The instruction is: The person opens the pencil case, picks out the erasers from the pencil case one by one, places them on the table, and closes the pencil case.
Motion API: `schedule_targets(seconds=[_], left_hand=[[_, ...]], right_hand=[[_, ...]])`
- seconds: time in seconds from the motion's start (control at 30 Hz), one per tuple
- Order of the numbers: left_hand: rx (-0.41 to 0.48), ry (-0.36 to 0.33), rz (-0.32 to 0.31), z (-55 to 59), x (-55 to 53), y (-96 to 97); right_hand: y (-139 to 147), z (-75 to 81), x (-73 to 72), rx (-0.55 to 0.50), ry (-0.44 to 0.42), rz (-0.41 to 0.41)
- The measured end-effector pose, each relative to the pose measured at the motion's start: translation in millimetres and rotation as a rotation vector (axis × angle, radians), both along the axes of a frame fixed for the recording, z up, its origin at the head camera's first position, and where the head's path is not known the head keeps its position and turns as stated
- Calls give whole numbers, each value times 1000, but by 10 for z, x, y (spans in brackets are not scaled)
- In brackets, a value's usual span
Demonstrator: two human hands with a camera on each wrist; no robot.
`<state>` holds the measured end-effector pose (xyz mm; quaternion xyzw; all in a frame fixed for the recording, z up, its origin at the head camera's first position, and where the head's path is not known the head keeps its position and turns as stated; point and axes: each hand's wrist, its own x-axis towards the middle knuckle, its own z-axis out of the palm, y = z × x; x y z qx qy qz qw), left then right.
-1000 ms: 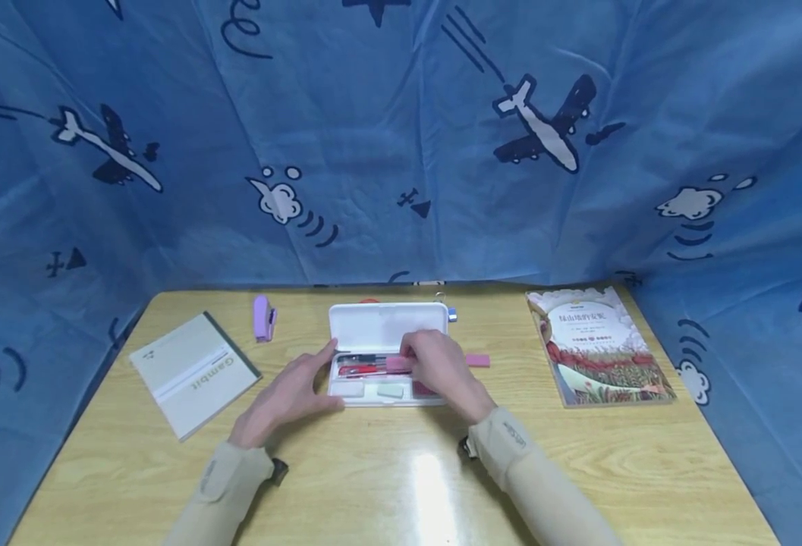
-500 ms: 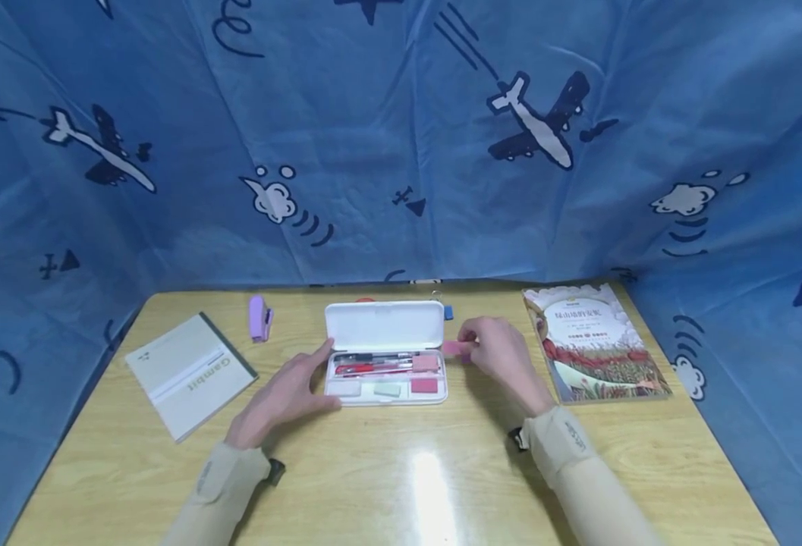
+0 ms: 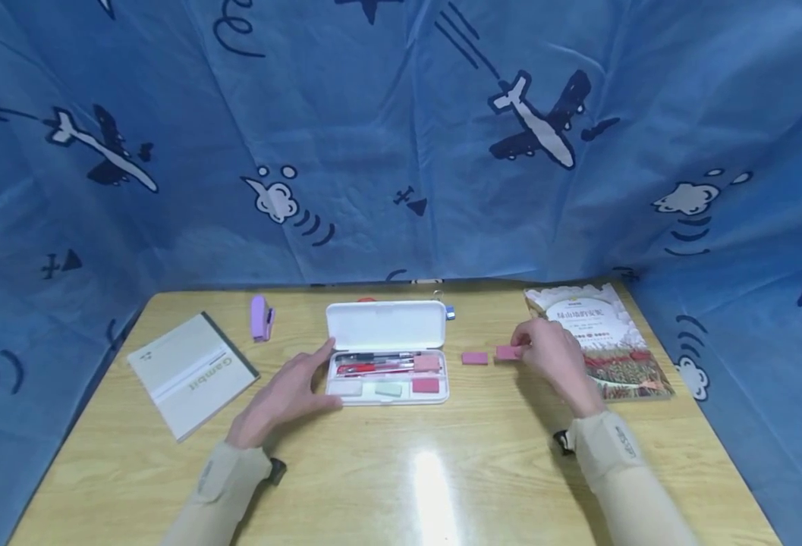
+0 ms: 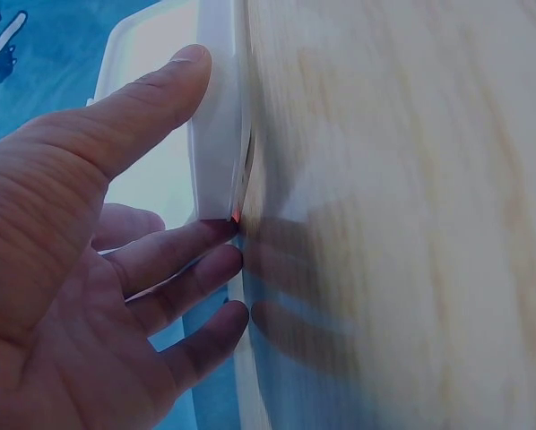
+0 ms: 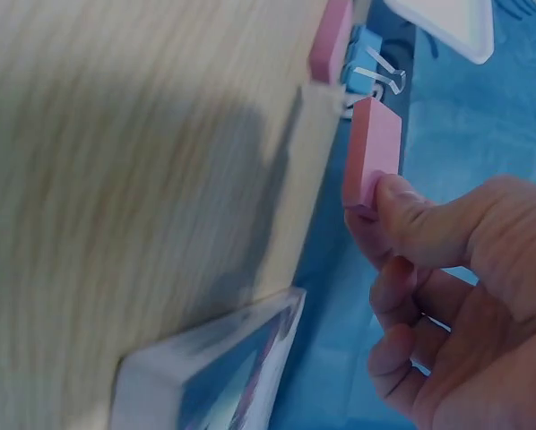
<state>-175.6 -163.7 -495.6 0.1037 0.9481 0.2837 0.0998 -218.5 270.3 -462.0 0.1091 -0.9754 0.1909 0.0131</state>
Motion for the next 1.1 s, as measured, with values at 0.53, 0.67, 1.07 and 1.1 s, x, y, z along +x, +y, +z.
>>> schedule_targets(seconds=[0.53,0.67,1.07,1.1], left_hand=[[5,-2,-1,5,1,1],[4,-4,6,9,4,1],[0,-4,1,6,6,3],[-1,-6,3,4,6,3]], right_hand=[[169,-170,-34,29,-62,-7],[155,-184,-41,42,-54,-12],[148,-224,-45,61,-28,-8],[149,-224,-47,59,-28,-6]])
